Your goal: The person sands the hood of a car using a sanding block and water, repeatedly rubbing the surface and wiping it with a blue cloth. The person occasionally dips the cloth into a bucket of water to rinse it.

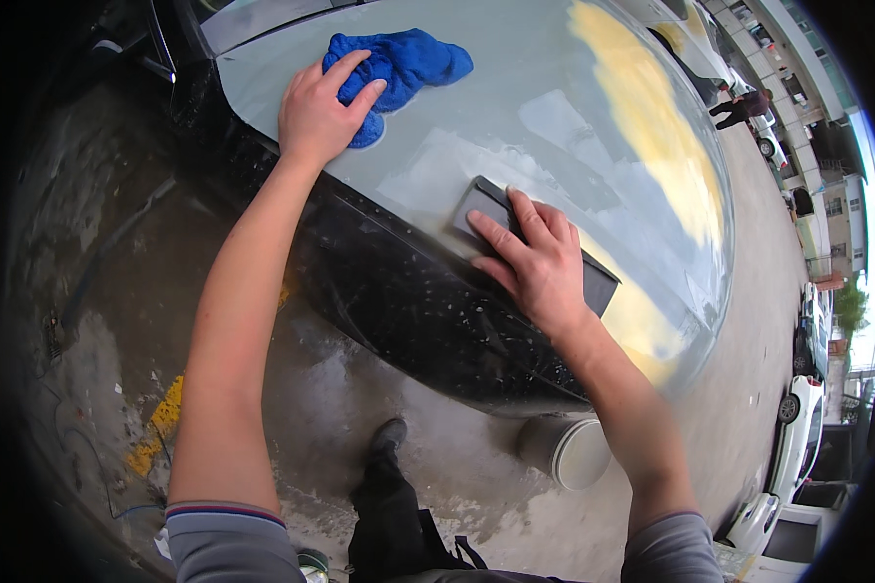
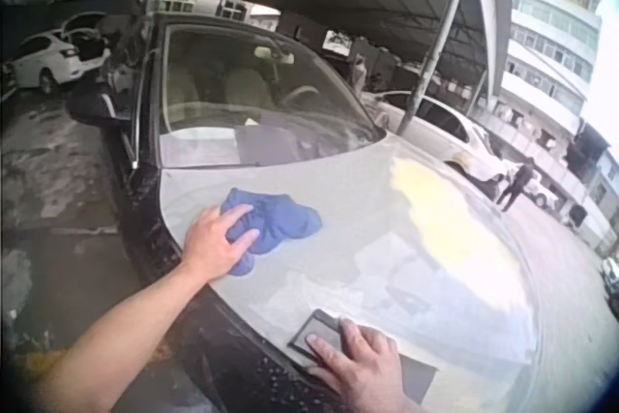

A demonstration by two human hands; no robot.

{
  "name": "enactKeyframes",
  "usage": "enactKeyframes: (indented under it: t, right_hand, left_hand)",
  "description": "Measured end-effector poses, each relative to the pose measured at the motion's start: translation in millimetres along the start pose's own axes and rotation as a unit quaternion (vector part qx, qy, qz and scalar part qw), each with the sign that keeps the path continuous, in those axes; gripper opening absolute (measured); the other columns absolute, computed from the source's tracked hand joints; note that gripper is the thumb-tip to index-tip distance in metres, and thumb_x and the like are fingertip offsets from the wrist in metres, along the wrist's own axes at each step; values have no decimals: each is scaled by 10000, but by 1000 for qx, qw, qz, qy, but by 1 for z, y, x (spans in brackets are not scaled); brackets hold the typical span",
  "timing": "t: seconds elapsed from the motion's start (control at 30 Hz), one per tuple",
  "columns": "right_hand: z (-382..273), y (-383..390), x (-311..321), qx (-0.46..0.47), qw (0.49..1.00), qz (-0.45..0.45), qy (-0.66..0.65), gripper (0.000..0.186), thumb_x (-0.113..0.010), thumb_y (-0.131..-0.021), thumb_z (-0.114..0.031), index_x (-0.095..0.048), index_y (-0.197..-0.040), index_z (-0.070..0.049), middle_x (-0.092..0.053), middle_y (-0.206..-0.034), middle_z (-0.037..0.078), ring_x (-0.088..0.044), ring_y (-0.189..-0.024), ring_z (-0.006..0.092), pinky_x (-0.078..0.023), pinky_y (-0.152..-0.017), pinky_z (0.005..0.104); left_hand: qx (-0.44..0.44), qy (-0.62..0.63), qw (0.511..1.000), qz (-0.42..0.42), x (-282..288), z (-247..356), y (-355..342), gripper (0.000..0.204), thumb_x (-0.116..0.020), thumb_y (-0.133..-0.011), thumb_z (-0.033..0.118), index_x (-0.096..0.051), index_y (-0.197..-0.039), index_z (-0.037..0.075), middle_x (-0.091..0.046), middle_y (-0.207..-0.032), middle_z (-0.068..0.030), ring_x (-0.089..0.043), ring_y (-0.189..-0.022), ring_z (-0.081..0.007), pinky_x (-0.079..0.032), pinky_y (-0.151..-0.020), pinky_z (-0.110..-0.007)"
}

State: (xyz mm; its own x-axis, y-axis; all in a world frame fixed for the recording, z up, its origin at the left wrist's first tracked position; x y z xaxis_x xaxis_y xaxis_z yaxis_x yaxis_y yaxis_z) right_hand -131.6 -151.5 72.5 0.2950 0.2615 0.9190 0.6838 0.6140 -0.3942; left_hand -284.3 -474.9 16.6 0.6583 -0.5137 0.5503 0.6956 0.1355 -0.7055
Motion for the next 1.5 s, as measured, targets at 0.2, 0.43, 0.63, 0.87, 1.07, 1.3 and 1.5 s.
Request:
enactKeyframes:
  t: [0.2, 0.43, 0.63, 0.87, 1.07, 1.3, 1.5]
  right_hand:
    - [12, -8, 2, 29, 999, 32, 14, 591, -949, -848, -287, -823, -1425, -266, -680, -1545, 175, -674, -1200, 340, -545, -978, 475]
    - [19, 31, 9, 47, 997, 12, -54, 670, -987, -740, -302, -856, -1396, -275, -689, -1556, 162, -685, -1149, 319, -565, -985, 464]
    - [28, -39, -3, 42, 997, 15, -56, 593, -919, -886, -315, -804, -1466, -275, -713, -1528, 173, -662, -1137, 352, -549, -975, 477]
    - [23, -27, 5, 50, 998, -3, -47, 602, -959, -811, -322, -844, -1401, -285, -713, -1482, 117, -641, -1109, 310, -527, -961, 458]
    - [16, 13, 13, 52, 996, 8, -70, 685, -995, -710, -282, -860, -1382, -286, -710, -1502, 122, -647, -1117, 301, -543, -982, 461]
    - [23, -44, -3, 56, 997, 17, -40, 560, -945, -845, -311, -850, -1396, -287, -707, -1485, 113, -643, -1145, 321, -534, -943, 470]
    - [29, -4, 12, 61, 996, -33, -52, 569, -935, -871, -332, -830, -1427, -270, -707, -1567, 175, -669, -1149, 343, -548, -974, 477]
  left_hand:
    - [-1, 3, 1000, 1, 1, 14, -4, 476, -841, -1021, 493, -810, -1435, 261, -799, -1268, -127, -731, -1198, -392, -589, -1077, -506]
    - [15, 9, 1000, -10, 7, 10, -4, 485, -856, -1008, 469, -807, -1440, 255, -794, -1257, -132, -725, -1201, -394, -585, -1069, -506]
    - [1, 18, 1000, -12, 3, 15, -2, 477, -856, -1009, 454, -807, -1445, 266, -790, -1221, -134, -723, -1184, -395, -590, -1053, -497]
    - [10, 21, 1000, -8, 5, 12, -5, 472, -859, -1009, 453, -815, -1436, 258, -790, -1213, -137, -729, -1184, -387, -592, -1051, -496]
    - [41, 21, 999, -25, 9, 10, -1, 482, -862, -1005, 456, -814, -1436, 248, -800, -1269, -133, -732, -1200, -387, -590, -1066, -498]
    - [35, 25, 999, -14, 7, 13, 2, 478, -868, -1000, 449, -818, -1430, 246, -800, -1302, -133, -734, -1205, -391, -589, -1079, -498]
    - [23, 32, 999, -8, 5, 16, -6, 491, -880, -992, 444, -817, -1437, 245, -794, -1283, -133, -730, -1200, -392, -593, -1067, -492]
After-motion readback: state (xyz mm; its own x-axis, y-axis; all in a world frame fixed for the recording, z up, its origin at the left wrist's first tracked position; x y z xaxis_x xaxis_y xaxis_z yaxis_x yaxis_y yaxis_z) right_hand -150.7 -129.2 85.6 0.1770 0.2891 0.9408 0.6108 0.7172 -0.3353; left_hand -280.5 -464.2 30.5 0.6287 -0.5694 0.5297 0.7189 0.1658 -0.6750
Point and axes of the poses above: each hand's wrist, its own y-axis away from the middle knuckle, its own x-axis out of the back of the hand, z = x × y, the point moved 4 cm from there along -y, towards the middle knuckle
